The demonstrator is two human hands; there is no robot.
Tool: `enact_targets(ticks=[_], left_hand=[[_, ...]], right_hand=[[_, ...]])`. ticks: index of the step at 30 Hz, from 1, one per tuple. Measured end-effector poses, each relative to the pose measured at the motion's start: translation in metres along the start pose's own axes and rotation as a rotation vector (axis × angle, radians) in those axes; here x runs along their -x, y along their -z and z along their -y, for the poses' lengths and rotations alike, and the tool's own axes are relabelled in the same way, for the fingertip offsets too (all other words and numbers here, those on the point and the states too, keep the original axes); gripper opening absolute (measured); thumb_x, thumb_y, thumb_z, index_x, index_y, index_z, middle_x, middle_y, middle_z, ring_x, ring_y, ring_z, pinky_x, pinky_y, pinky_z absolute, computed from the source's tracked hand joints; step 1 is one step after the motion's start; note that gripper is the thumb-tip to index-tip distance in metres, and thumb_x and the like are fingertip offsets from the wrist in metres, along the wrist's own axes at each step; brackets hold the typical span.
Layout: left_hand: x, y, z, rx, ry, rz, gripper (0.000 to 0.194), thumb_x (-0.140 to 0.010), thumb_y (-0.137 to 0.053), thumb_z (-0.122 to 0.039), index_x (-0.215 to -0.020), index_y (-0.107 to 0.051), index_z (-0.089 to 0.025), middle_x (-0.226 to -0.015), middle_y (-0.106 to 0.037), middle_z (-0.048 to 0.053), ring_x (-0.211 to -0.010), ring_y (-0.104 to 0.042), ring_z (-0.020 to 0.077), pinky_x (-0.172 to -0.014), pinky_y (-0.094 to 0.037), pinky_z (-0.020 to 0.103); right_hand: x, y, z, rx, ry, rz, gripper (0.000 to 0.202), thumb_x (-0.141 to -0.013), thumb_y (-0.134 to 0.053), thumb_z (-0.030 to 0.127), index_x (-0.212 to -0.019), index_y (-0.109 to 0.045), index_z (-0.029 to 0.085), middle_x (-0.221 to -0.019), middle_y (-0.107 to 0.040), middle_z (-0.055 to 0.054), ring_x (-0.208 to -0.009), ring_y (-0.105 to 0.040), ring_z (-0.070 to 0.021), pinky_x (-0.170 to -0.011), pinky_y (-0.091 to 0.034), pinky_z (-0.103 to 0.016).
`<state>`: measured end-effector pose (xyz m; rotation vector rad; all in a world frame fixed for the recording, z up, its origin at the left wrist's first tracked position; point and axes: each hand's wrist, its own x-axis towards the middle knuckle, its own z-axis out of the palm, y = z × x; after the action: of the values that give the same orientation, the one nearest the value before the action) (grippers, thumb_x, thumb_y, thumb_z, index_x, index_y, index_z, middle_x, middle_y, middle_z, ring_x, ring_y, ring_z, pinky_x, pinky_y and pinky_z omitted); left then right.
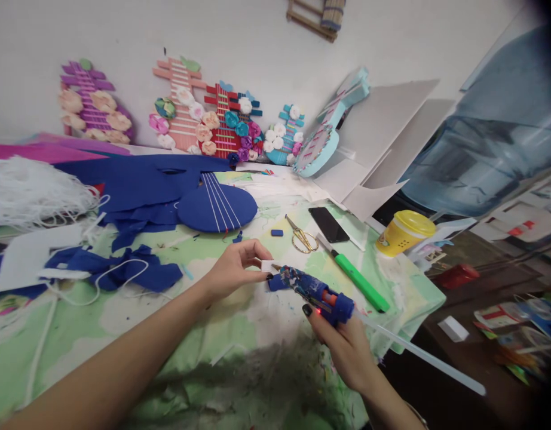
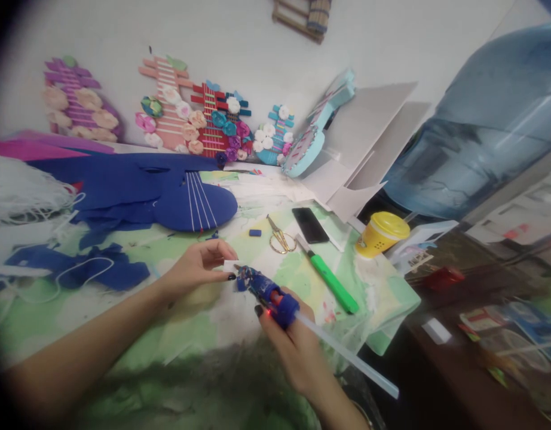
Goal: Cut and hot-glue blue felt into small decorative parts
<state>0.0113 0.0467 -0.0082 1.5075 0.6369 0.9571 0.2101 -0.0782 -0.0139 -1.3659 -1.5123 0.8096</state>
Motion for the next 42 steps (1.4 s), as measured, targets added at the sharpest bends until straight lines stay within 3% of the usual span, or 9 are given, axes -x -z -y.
enact_targets(ticks=[6, 24, 30, 32, 35, 37, 42], left_hand=[[0.0, 0.0, 0.001, -0.001, 0.001, -0.02, 0.022, -0.061, -0.077, -0.018, -0.072, -0.058, -0.014, -0.079, -0.062, 0.002, -0.075, -0.059, 0.0136, -0.073, -0.047, 0.029], [0.0, 0.0, 0.0, 0.009, 0.011, -0.029, 0.026, -0.061, -0.078, -0.022, -0.072, -0.057, -0.014, -0.08, -0.063, 0.002, -0.075, -0.06, 0.0136, -0.073, -0.048, 0.029], [0.0, 0.0, 0.001, 0.01, 0.013, -0.032, 0.025, -0.061, -0.078, -0.022, -0.073, -0.056, -0.015, -0.081, -0.063, 0.003, -0.075, -0.06, 0.0135, -0.072, -0.048, 0.028], [0.0, 0.001, 0.001, 0.016, 0.013, -0.028, 0.025, -0.061, -0.078, -0.022, -0.073, -0.056, -0.015, -0.081, -0.063, 0.002, -0.075, -0.06, 0.0134, -0.072, -0.048, 0.029], [0.0, 0.002, 0.002, 0.01, 0.01, -0.035, 0.025, -0.061, -0.077, -0.02, -0.073, -0.056, -0.015, -0.082, -0.062, 0.002, -0.075, -0.059, 0.0129, -0.072, -0.048, 0.028], [0.0, 0.003, 0.003, 0.008, 0.007, -0.038, 0.025, -0.061, -0.077, -0.019, -0.074, -0.056, -0.015, -0.082, -0.062, 0.002, -0.076, -0.059, 0.0125, -0.072, -0.048, 0.027], [-0.001, 0.004, 0.004, 0.001, 0.007, -0.044, 0.025, -0.061, -0.077, -0.02, -0.073, -0.056, -0.015, -0.082, -0.062, 0.002, -0.076, -0.059, 0.0129, -0.071, -0.049, 0.028]], right_hand=[[0.001, 0.0, 0.0, -0.004, 0.008, -0.048, 0.021, -0.087, -0.053, 0.037, -0.081, -0.053, 0.017, -0.059, -0.04, 0.004, -0.051, -0.034, -0.0092, -0.046, -0.031, -0.022], [0.005, 0.0, -0.006, -0.006, -0.004, -0.028, 0.019, -0.089, -0.052, 0.036, -0.085, -0.051, 0.018, -0.063, -0.043, 0.003, -0.053, -0.036, -0.0093, -0.048, -0.031, -0.023], [0.003, 0.009, 0.0, 0.307, 0.159, -0.019, 0.015, -0.088, -0.05, 0.03, -0.078, -0.05, 0.019, -0.067, -0.053, 0.0, -0.059, -0.049, -0.0128, -0.054, -0.037, -0.024], [0.001, 0.02, -0.001, 0.496, 0.232, -0.022, 0.008, -0.086, -0.051, 0.028, -0.087, -0.054, 0.02, -0.072, -0.059, -0.001, -0.062, -0.055, -0.0149, -0.056, -0.039, -0.025], [-0.006, 0.048, -0.008, 0.798, 0.294, -0.066, 0.02, -0.083, -0.05, 0.026, -0.102, -0.054, 0.022, -0.083, -0.064, -0.003, -0.065, -0.06, -0.0185, -0.056, -0.039, -0.027], [-0.014, 0.075, -0.015, 0.975, 0.301, -0.074, 0.019, -0.083, -0.047, 0.027, -0.1, -0.054, 0.021, -0.09, -0.064, -0.006, -0.068, -0.061, -0.0202, -0.055, -0.039, -0.028], [-0.042, 0.15, -0.034, 1.258, 0.223, 0.053, 0.031, -0.078, -0.047, 0.022, -0.108, -0.048, 0.015, -0.103, -0.058, -0.013, -0.081, -0.06, -0.0249, -0.06, -0.044, -0.032]])
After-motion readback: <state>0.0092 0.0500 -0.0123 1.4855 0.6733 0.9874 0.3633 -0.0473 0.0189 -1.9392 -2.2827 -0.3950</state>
